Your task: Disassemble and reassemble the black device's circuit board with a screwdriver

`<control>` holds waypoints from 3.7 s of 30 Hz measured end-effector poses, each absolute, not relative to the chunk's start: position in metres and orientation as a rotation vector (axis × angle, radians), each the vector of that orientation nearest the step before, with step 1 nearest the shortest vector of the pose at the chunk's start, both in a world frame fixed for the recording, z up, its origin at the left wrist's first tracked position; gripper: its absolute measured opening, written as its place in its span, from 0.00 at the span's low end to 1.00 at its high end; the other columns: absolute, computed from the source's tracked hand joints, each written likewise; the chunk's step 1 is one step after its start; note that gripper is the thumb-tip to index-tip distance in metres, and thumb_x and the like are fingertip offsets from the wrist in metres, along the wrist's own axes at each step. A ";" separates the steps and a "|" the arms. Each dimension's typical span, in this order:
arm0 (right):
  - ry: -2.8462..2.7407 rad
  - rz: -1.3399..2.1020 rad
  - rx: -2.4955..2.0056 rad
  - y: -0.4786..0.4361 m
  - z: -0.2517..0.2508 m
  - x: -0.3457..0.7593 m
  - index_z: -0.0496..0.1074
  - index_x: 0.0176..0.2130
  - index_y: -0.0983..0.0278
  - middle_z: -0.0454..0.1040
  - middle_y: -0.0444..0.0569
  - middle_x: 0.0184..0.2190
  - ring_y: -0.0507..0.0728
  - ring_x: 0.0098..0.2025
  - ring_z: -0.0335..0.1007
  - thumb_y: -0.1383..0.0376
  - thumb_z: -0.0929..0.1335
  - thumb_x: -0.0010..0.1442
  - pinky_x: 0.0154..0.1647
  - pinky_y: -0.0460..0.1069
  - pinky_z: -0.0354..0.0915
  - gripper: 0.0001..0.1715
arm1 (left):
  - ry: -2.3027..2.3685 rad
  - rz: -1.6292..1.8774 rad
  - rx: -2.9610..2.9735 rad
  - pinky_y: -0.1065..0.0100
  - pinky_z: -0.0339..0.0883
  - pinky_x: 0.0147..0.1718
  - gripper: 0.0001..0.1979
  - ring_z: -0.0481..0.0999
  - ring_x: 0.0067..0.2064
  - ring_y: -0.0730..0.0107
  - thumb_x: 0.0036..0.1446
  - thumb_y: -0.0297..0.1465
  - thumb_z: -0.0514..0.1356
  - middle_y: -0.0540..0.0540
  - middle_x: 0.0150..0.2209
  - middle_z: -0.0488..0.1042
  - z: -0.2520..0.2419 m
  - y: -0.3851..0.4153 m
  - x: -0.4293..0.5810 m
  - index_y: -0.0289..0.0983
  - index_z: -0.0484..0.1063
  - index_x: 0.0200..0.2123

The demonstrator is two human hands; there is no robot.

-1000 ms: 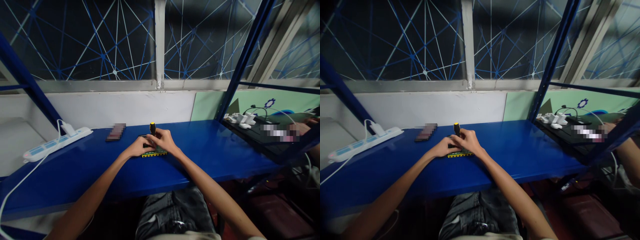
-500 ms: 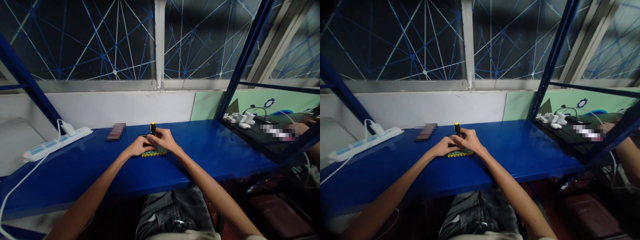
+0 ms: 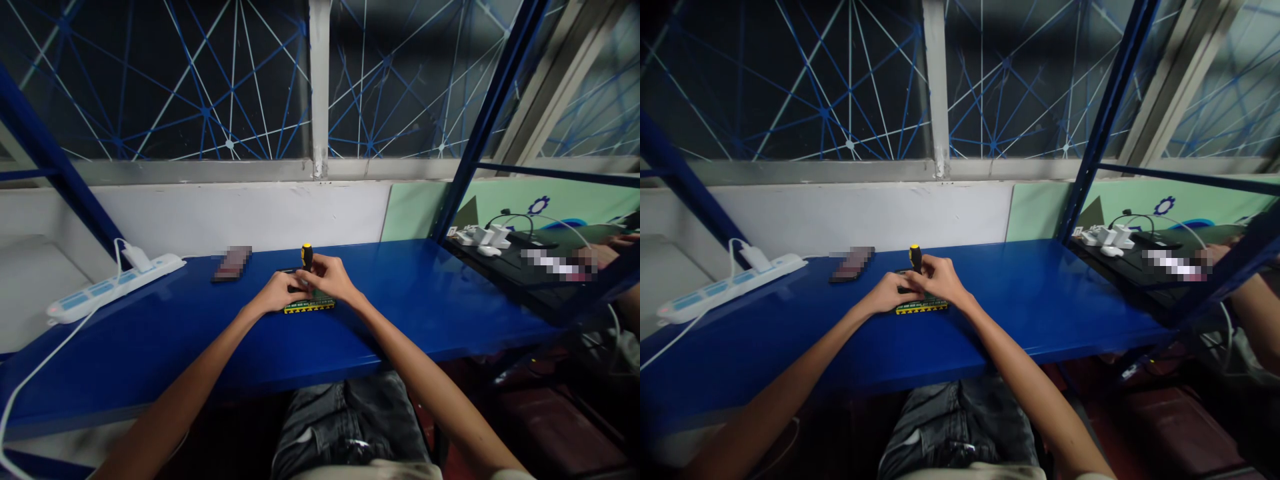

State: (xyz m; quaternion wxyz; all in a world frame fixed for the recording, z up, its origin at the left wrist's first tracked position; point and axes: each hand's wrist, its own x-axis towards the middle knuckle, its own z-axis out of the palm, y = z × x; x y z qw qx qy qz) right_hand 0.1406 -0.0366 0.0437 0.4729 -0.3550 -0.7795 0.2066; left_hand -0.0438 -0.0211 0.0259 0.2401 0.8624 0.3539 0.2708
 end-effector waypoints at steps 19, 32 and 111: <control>-1.911 0.575 -0.829 -0.039 0.045 0.142 0.71 0.32 0.66 0.68 0.43 0.22 0.49 0.24 0.60 0.56 0.69 0.56 0.26 0.46 0.55 0.15 | 0.962 0.784 2.290 0.65 0.67 0.42 0.07 0.79 0.39 0.60 0.49 0.33 0.66 0.45 0.34 0.82 0.030 -0.026 -0.041 0.35 0.81 0.31; -1.915 0.548 -0.869 -0.032 0.037 0.142 0.72 0.32 0.66 0.70 0.45 0.23 0.51 0.25 0.63 0.53 0.68 0.58 0.27 0.46 0.55 0.18 | 1.002 0.769 2.297 0.64 0.67 0.41 0.08 0.79 0.37 0.60 0.51 0.34 0.65 0.45 0.32 0.82 0.032 -0.027 -0.042 0.35 0.80 0.30; -1.879 0.603 -0.865 -0.034 0.038 0.142 0.73 0.33 0.66 0.72 0.46 0.24 0.52 0.26 0.65 0.52 0.68 0.58 0.27 0.46 0.58 0.18 | 0.948 0.773 2.322 0.65 0.68 0.42 0.07 0.79 0.38 0.61 0.51 0.34 0.65 0.45 0.33 0.82 0.031 -0.025 -0.044 0.36 0.81 0.31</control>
